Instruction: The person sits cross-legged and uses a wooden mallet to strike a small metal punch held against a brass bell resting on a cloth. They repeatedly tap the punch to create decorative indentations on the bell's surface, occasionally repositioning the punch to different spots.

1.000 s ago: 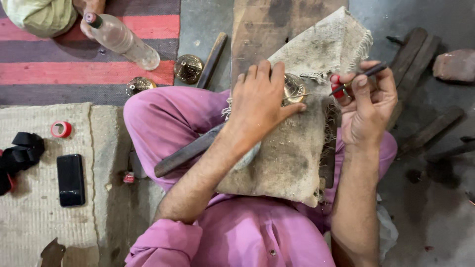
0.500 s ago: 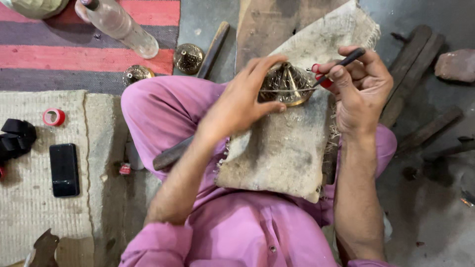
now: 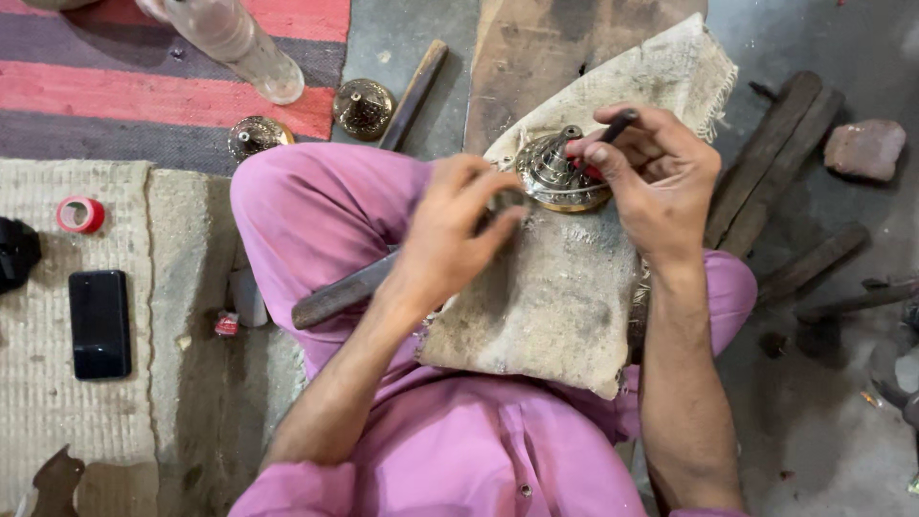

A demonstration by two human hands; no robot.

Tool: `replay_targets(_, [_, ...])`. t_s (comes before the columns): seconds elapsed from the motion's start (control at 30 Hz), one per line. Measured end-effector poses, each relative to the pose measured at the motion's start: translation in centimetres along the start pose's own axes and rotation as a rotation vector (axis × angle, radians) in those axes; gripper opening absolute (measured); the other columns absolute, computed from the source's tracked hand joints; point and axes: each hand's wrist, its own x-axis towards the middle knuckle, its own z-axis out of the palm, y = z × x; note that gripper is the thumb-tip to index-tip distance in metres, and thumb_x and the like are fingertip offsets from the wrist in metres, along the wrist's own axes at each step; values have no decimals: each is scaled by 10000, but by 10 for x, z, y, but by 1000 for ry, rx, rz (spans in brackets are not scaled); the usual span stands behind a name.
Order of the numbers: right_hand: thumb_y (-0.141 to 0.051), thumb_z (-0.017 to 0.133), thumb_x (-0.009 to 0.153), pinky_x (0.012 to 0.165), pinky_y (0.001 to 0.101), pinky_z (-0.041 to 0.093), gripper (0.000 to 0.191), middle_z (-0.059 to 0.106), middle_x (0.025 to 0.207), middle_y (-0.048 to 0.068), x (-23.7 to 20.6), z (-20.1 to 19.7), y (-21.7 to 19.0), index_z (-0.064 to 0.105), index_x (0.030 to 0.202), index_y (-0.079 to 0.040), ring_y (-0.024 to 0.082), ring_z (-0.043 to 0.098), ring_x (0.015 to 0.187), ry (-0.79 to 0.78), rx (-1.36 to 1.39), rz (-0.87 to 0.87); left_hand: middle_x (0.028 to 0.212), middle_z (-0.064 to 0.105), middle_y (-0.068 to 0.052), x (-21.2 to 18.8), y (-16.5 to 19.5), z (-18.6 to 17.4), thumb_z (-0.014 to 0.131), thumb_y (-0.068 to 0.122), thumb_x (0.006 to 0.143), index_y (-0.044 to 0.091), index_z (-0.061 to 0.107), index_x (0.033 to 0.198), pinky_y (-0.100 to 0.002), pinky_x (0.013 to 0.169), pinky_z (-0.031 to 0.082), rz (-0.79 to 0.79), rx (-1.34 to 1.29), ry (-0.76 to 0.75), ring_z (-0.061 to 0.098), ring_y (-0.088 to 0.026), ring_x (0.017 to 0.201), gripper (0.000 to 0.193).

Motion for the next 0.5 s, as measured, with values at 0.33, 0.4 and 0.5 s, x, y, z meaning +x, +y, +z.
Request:
replay_targets(0.33, [-58, 740, 1103, 911, 281, 683, 227, 761, 1050, 150, -4, 10, 5, 636, 1290, 19, 205, 783, 1030, 38, -95, -54, 943, 728, -219, -51, -28, -83, 826, 329, 781, 58, 605, 1216, -429, 767, 535, -671, 45, -667, 723, -316, 813, 558])
replay_targets(0.4, [-53, 745, 1105, 932, 288, 688, 228, 749, 1051, 150, -5, 12, 6, 636, 1290, 22, 203, 783, 1035, 55, -93, -77, 876, 728, -229, -53, -27, -85, 793, 272, 810, 49, 617, 1201, -432, 737, 543, -706, 35, -609, 709, -335, 763, 483])
replay_targets(0.5, [-44, 750, 1095, 896, 273, 680, 233, 754, 1027, 142, -5, 12, 7, 633, 1284, 27, 192, 782, 1016, 68, -128, -65, 916, 720, -241, -46, -21, -82, 802, 220, 824, 43, 563, 1276, -428, 744, 551, -615, -5, -438, 719, -335, 793, 542])
